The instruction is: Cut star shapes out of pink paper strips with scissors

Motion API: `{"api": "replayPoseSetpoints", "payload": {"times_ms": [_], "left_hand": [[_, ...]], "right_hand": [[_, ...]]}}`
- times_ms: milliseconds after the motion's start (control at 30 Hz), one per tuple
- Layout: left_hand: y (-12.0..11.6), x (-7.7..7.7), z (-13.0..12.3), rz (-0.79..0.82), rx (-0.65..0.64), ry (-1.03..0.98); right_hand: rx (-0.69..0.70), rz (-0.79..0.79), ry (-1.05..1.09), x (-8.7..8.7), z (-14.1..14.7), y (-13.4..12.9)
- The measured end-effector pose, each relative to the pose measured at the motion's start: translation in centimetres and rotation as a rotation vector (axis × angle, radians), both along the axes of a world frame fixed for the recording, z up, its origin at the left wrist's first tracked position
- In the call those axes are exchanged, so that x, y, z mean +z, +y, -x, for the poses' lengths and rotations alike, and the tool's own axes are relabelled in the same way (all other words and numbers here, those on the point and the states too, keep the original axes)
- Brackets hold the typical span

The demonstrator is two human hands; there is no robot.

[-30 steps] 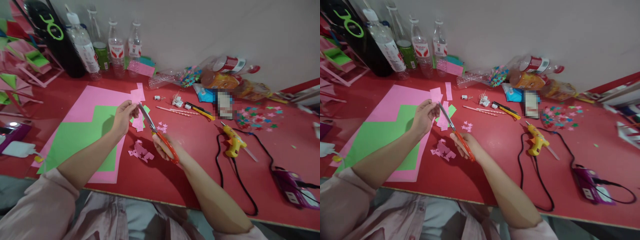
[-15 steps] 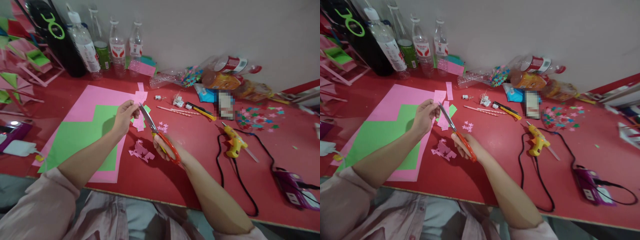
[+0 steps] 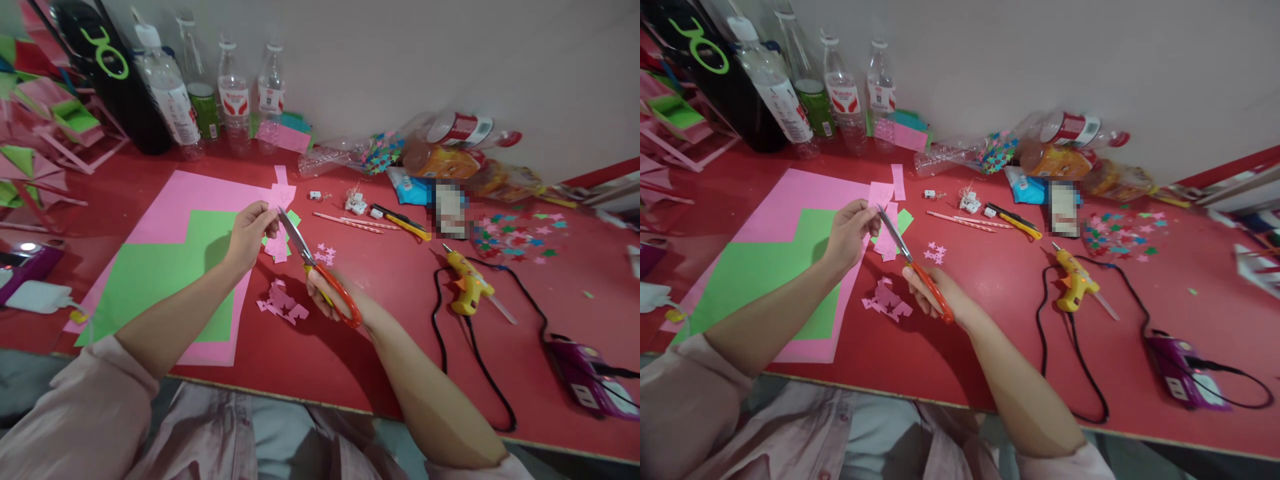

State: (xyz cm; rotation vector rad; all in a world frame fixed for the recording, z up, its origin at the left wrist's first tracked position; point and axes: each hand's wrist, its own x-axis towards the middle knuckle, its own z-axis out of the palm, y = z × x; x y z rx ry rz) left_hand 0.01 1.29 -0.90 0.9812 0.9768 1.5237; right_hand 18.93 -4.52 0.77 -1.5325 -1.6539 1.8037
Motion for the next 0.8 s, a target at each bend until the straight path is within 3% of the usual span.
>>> {"api": "replayPoseSetpoints", "payload": {"times_ms": [800], "left_hand": [[0.15, -0.21, 0.2, 0.013, -0.038, -0.053]], "right_hand": [[0.016, -0.025, -0.041, 0.68, -0.04, -0.04]]}}
